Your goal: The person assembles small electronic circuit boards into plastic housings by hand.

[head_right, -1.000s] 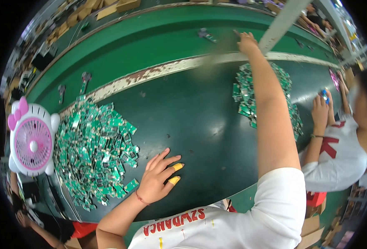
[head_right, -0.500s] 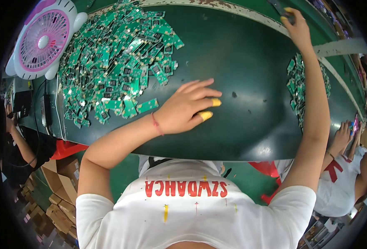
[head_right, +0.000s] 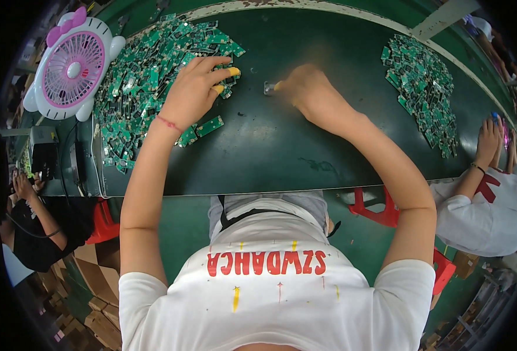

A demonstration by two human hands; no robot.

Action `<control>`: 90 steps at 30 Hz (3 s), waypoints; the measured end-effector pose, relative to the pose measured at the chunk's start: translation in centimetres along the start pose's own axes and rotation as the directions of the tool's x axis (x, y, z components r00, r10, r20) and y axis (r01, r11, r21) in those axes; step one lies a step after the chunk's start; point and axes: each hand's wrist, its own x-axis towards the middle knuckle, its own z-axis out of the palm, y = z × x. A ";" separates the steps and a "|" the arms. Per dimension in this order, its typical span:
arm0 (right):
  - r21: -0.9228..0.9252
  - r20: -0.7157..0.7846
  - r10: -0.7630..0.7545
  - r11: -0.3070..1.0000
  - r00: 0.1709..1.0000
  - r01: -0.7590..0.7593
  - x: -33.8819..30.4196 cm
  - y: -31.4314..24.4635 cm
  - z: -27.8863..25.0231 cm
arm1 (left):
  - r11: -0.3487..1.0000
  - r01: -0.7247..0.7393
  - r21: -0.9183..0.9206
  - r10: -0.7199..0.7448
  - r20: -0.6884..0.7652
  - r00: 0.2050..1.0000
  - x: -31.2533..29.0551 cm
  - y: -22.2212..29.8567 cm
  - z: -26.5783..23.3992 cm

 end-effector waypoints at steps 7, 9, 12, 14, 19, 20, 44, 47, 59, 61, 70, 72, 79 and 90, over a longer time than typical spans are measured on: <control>0.156 0.034 -0.007 0.988 0.999 0.001 -0.7 0.1 0.4 | 0.988 -0.153 0.001 0.153 0.081 0.985 0.9 -2.1 1.1; 0.068 0.028 -0.013 0.998 1.000 0.011 -0.7 -0.1 0.4 | 0.980 -0.192 -0.046 0.195 0.069 0.978 1.2 -2.2 1.2; -0.040 0.062 -0.006 0.999 0.998 0.008 -0.2 -1.3 -0.4 | 0.977 -0.208 -0.048 0.210 0.064 0.976 1.5 -2.3 1.1; -0.056 0.104 0.011 0.998 0.995 -0.005 0.1 -1.7 -0.5 | 0.981 -0.186 -0.062 0.186 -0.015 0.983 1.6 -2.0 1.0; -0.019 0.134 0.036 0.999 0.990 -0.034 0.0 -0.9 -0.3 | 0.740 0.067 -0.670 -0.179 -0.100 0.979 1.7 2.8 0.3; -0.019 0.136 0.039 0.999 0.990 -0.037 0.0 -1.0 -0.4 | 0.656 0.148 -0.740 -0.236 -0.014 0.972 1.5 3.5 0.6; 0.878 0.230 0.574 0.225 0.786 -0.422 5.2 -6.1 -1.7 | 0.842 -0.170 -0.512 -0.116 -0.479 0.870 0.7 4.6 0.4; 0.867 0.422 0.556 -0.017 0.716 -0.498 5.0 -5.9 -1.8 | 0.761 -0.161 -0.628 -0.086 -0.344 0.935 0.3 3.9 0.7; 0.726 0.077 0.541 0.546 0.838 -0.419 4.4 -6.1 -1.8 | 0.360 0.162 -0.919 -0.403 0.004 0.915 0.3 5.4 1.4; 0.837 0.168 0.515 0.375 0.840 -0.398 4.3 -6.3 -1.6 | 0.665 -0.021 -0.746 -0.253 -0.252 0.934 0.3 5.6 1.7; 0.923 0.217 0.561 0.148 0.799 -0.355 4.3 -6.6 -0.9 | 0.826 -0.120 -0.551 -0.102 -0.355 0.929 0.4 5.7 1.5; 0.935 0.265 0.572 0.044 0.776 -0.351 4.3 -6.8 -0.9 | 0.845 -0.140 -0.517 -0.076 -0.374 0.924 0.4 5.6 1.3; 0.949 0.202 0.592 0.079 0.781 -0.305 4.4 -7.2 -0.9 | 0.905 -0.179 -0.387 -0.025 -0.468 0.883 0.3 6.0 1.2; 0.913 0.404 0.490 -0.164 0.772 -0.374 3.9 -7.2 -3.6 | 0.928 -0.238 -0.286 0.083 -0.464 0.882 0.2 5.8 0.9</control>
